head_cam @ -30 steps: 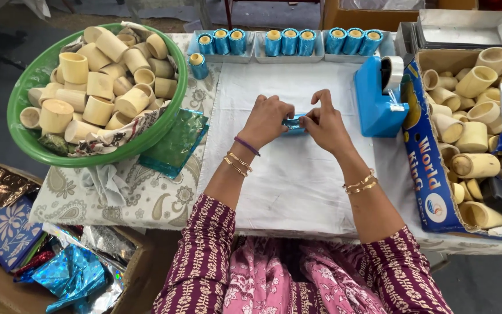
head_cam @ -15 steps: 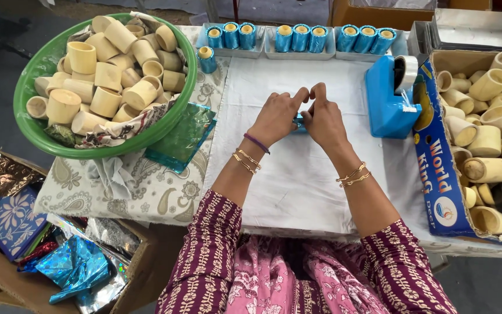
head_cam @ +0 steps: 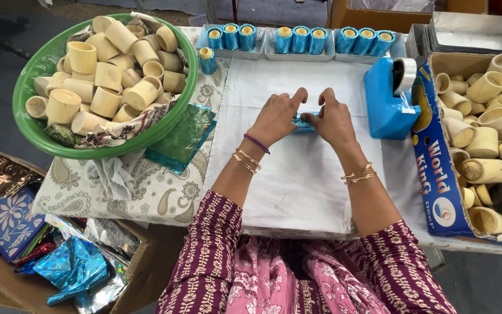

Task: The person sits at a table and wraps small, beige, cone-shaped objects with shiny blue foil. They use a white cloth to wipe the cones before wrapping them and then use a blue tape dispenser to secure the foil. The wrapped cones are placed in a tray.

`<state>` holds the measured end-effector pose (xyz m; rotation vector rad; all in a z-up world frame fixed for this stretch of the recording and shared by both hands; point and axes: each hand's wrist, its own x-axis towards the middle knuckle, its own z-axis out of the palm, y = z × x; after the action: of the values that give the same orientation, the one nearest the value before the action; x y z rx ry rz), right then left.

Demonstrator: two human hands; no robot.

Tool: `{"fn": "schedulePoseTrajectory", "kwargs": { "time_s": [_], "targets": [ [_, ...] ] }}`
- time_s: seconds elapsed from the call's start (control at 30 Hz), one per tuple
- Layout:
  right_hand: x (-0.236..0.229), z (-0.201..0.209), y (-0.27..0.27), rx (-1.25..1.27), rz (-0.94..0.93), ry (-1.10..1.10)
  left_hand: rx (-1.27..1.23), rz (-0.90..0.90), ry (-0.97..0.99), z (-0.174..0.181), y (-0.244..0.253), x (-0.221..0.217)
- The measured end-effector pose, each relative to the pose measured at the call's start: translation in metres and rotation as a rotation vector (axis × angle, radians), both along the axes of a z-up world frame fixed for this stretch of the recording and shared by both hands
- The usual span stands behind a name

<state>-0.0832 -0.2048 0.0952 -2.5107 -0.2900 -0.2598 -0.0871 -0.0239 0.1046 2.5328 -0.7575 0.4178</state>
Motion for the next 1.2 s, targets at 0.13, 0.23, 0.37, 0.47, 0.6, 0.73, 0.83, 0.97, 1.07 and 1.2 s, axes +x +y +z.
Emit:
{"fn": "schedulePoseTrajectory", "kwargs": {
  "time_s": [0.13, 0.23, 0.37, 0.47, 0.6, 0.73, 0.83, 0.97, 1.07, 1.2],
  "targets": [
    [-0.002, 0.003, -0.021, 0.25, 0.037, 0.109, 0.003, 0.005, -0.031, 0.001, 0.0, 0.003],
    [-0.019, 0.022, -0.024, 0.203, 0.081, 0.181, -0.026, 0.004, -0.001, 0.0, 0.002, 0.001],
    [-0.012, 0.015, -0.037, 0.076, 0.133, 0.25, -0.037, 0.003, 0.043, 0.001, 0.001, 0.001],
    [-0.004, 0.005, -0.056, 0.039, 0.139, 0.254, -0.066, 0.012, 0.061, -0.001, 0.003, 0.003],
    [-0.017, 0.026, -0.059, 0.082, 0.145, 0.173, -0.114, 0.009, 0.085, -0.004, 0.003, 0.006],
    [-0.028, 0.039, -0.042, 0.129, 0.237, 0.072, -0.111, 0.008, 0.092, 0.001, 0.004, 0.003],
    [-0.025, 0.03, -0.033, 0.19, 0.278, 0.063, -0.127, 0.002, 0.11, -0.001, 0.003, 0.003],
    [-0.003, 0.002, -0.023, 0.379, 0.32, 0.148, -0.11, 0.018, 0.107, -0.002, 0.001, 0.003],
    [0.005, -0.002, -0.012, 0.439, 0.297, 0.207, -0.087, 0.032, 0.093, -0.003, 0.0, 0.004],
    [0.008, 0.0, 0.001, 0.375, 0.11, 0.253, -0.089, 0.026, 0.064, -0.006, 0.0, 0.006]
  ]
}}
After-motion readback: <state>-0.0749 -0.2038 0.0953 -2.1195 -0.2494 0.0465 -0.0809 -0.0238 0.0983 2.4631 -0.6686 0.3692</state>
